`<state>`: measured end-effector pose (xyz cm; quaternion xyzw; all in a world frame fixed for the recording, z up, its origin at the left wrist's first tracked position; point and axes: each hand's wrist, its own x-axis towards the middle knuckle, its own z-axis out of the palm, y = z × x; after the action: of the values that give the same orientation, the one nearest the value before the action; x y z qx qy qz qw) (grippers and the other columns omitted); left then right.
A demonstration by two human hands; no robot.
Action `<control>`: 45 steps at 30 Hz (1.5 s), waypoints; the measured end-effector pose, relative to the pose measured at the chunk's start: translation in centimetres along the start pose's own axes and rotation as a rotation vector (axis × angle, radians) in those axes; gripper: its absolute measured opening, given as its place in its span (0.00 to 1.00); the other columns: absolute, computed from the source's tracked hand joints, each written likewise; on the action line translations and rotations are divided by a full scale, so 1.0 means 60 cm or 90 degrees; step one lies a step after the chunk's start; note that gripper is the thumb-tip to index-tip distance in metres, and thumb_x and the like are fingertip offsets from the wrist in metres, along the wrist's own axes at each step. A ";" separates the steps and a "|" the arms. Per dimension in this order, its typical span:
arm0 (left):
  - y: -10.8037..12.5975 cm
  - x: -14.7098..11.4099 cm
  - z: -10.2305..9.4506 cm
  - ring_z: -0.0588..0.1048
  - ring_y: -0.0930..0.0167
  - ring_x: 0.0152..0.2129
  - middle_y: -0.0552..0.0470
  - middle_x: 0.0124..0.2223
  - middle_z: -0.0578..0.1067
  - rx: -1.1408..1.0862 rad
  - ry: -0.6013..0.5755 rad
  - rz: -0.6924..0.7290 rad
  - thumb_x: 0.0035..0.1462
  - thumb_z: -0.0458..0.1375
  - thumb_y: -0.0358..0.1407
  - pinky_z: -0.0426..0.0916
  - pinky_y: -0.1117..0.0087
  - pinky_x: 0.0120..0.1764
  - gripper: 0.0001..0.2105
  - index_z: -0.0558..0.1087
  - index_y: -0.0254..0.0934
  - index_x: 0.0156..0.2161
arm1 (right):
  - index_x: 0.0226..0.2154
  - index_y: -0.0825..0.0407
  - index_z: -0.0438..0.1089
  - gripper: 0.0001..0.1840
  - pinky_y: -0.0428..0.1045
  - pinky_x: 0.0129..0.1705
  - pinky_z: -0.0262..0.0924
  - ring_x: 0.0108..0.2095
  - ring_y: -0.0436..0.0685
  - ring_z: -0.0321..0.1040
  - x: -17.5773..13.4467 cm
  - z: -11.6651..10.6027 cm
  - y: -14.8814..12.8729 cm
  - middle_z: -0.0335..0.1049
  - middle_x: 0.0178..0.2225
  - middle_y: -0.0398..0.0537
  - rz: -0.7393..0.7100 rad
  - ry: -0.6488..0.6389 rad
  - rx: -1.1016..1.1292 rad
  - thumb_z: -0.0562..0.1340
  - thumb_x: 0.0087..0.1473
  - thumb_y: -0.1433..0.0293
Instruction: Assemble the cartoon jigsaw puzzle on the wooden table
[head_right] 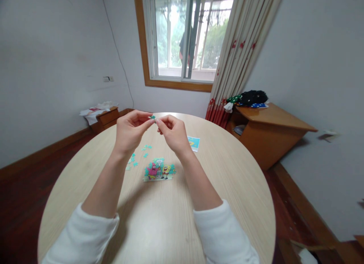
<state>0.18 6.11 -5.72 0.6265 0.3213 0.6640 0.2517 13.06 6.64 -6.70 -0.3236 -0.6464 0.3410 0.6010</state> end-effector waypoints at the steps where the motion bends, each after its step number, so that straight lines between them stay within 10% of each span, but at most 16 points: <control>1: 0.000 0.000 0.000 0.74 0.73 0.25 0.51 0.27 0.76 -0.005 0.000 -0.002 0.42 0.65 0.38 0.68 0.74 0.27 0.10 0.73 0.33 0.29 | 0.25 0.53 0.67 0.19 0.46 0.29 0.59 0.24 0.48 0.62 0.000 0.000 -0.001 0.65 0.21 0.41 -0.001 0.002 0.001 0.63 0.46 0.53; 23: 0.005 -0.001 -0.013 0.75 0.70 0.21 0.46 0.26 0.77 0.017 -0.169 -0.188 0.43 0.63 0.37 0.65 0.70 0.26 0.09 0.73 0.32 0.24 | 0.31 0.52 0.74 0.13 0.47 0.32 0.58 0.29 0.49 0.62 0.000 -0.012 0.011 0.71 0.28 0.44 0.061 0.040 0.045 0.64 0.44 0.61; 45: 0.004 -0.001 -0.016 0.72 0.73 0.20 0.50 0.23 0.75 0.038 -0.217 -0.180 0.44 0.60 0.37 0.64 0.72 0.24 0.08 0.71 0.34 0.22 | 0.31 0.52 0.75 0.11 0.46 0.29 0.55 0.26 0.48 0.59 -0.001 -0.014 0.010 0.67 0.23 0.42 0.076 -0.004 0.029 0.59 0.47 0.66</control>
<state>-0.77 5.77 -5.57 0.6854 0.3783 0.4967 0.3746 13.93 6.99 -7.18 -0.3467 -0.6195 0.3920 0.5850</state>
